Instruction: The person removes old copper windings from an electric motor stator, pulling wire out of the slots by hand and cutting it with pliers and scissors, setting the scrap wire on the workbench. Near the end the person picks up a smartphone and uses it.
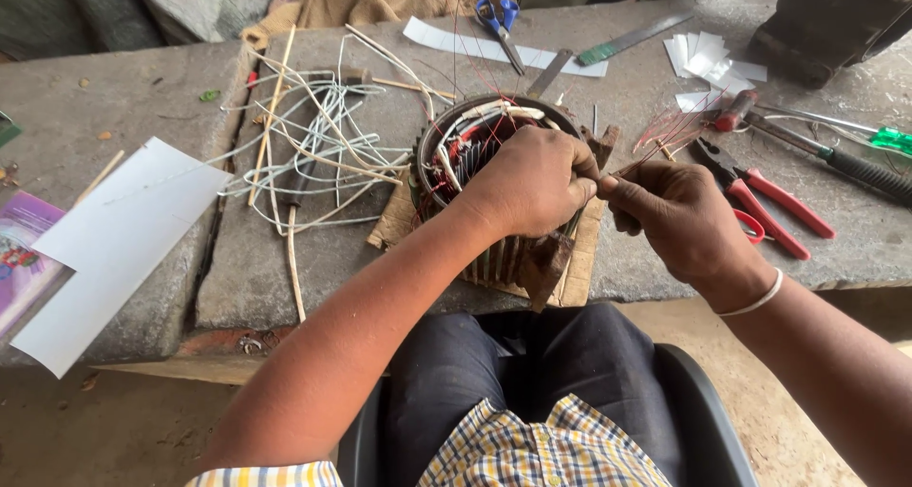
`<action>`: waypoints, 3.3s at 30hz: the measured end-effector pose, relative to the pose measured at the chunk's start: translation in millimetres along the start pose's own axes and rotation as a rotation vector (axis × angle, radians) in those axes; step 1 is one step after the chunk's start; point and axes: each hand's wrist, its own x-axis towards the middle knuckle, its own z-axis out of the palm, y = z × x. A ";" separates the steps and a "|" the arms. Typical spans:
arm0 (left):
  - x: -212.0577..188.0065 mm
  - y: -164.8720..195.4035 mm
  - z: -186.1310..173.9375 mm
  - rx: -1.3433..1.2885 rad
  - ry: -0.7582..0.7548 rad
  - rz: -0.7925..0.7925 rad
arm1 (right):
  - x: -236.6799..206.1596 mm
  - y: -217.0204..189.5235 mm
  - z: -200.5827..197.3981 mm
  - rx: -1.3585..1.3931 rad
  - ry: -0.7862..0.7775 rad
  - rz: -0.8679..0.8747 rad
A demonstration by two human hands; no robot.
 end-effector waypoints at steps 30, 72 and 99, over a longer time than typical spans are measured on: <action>23.7 -6.8 4.6 -0.036 -0.144 -0.064 | 1.8 -18.8 -42.9 -0.841 -0.372 0.338; 8.2 -6.8 6.0 -0.077 -0.045 -0.005 | 32.7 -20.9 -53.0 -1.352 -0.140 -1.693; 4.6 -12.5 7.0 -0.118 -0.019 0.041 | 22.2 -0.7 -47.4 -0.166 -0.201 0.224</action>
